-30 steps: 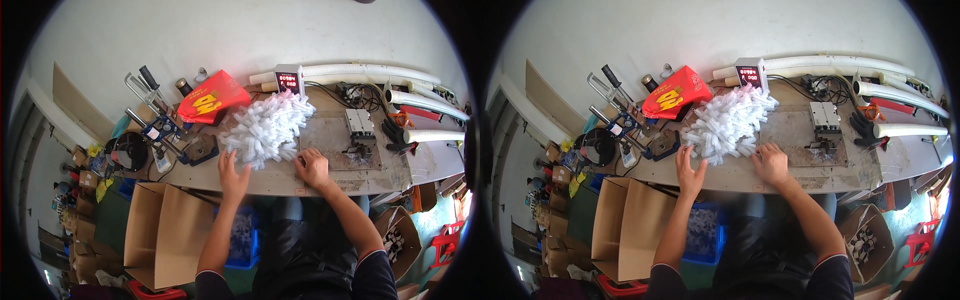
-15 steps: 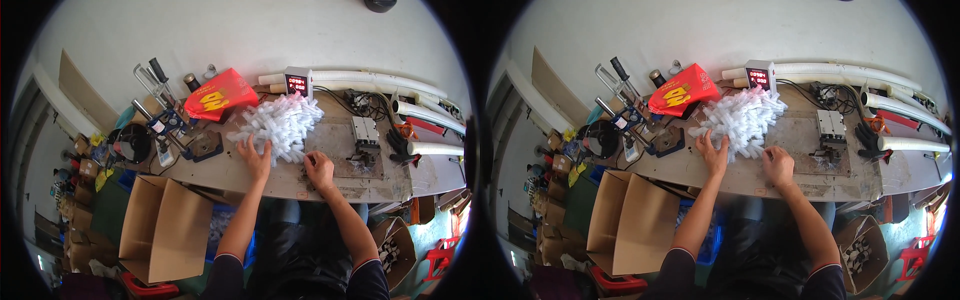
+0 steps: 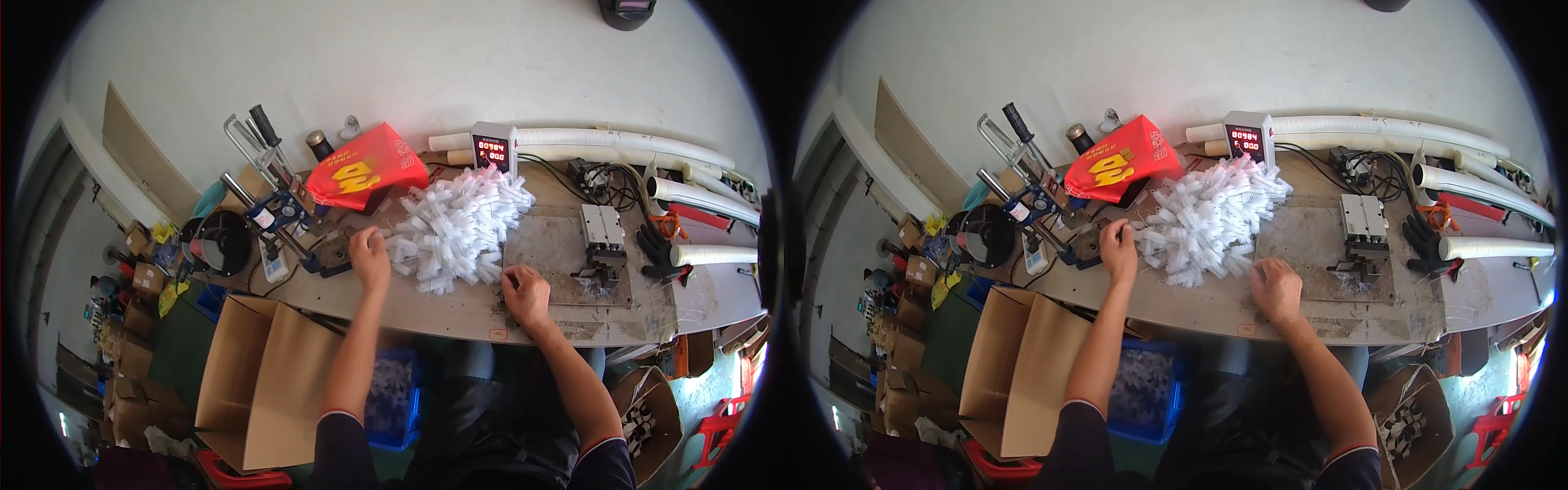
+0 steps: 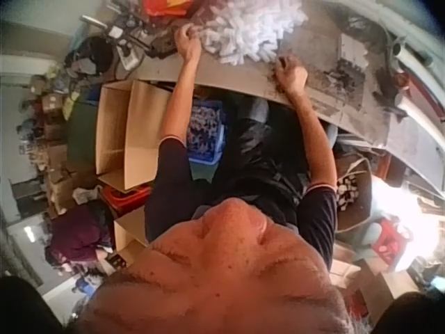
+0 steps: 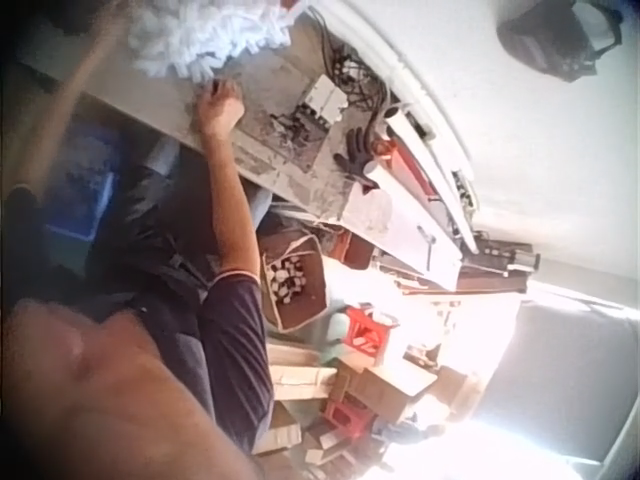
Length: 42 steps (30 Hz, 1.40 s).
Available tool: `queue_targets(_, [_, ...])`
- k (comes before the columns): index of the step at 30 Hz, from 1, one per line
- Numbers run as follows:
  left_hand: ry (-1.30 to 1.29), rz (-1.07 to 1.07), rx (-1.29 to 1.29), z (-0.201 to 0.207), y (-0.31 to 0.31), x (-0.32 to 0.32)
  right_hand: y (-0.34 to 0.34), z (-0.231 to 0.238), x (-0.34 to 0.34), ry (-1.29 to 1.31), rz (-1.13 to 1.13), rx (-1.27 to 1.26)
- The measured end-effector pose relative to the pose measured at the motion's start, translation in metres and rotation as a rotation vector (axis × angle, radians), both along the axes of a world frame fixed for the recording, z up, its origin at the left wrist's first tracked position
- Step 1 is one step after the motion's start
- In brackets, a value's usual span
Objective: Assembling and pressing small white plastic components using a workbench jig in a factory setting.
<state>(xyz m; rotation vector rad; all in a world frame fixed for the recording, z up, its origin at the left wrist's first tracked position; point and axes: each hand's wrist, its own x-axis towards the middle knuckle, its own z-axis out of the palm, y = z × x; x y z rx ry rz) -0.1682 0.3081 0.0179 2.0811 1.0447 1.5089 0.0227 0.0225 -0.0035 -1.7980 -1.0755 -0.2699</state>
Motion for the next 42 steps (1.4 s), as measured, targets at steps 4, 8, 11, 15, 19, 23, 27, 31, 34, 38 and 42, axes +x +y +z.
queue_targets(4, [0.388,-0.008,-0.047,0.010,0.076,0.009,0.001,0.002,-0.002,-0.002,0.036,-0.028])
queue_targets(8, [0.731,0.051,-0.040,0.014,0.109,0.032,0.004,0.000,0.001,0.003,0.020,-0.037])
queue_targets(11, [1.012,0.180,-0.077,0.012,0.130,0.035,0.008,0.003,-0.002,0.008,0.037,-0.037])
queue_targets(15, [1.009,0.211,-0.100,0.012,0.136,0.045,0.008,0.004,0.002,0.004,0.022,-0.051])
queue_targets(19, [0.874,0.195,-0.033,0.007,0.138,0.042,0.006,0.001,0.004,0.026,0.019,-0.078])
queue_targets(23, [0.879,0.022,0.074,0.006,0.144,0.044,0.003,0.003,0.006,0.025,0.026,-0.093])
queue_targets(27, [1.028,-0.002,0.094,-0.005,0.172,0.028,0.012,0.007,-0.003,0.024,0.069,-0.089])
queue_targets(31, [0.903,0.036,0.145,-0.005,0.153,0.033,0.008,0.008,-0.002,0.044,0.053,-0.103])
queue_targets(34, [0.572,0.091,0.215,0.018,0.109,0.028,0.005,0.012,-0.003,0.054,0.051,-0.083])
queue_targets(38, [0.065,0.093,0.334,0.024,0.038,-0.004,0.007,0.008,-0.006,0.059,0.061,-0.062])
queue_targets(42, [-0.068,-0.199,-0.109,0.000,-0.076,-0.008,0.001,0.009,-0.012,0.081,0.115,0.021])
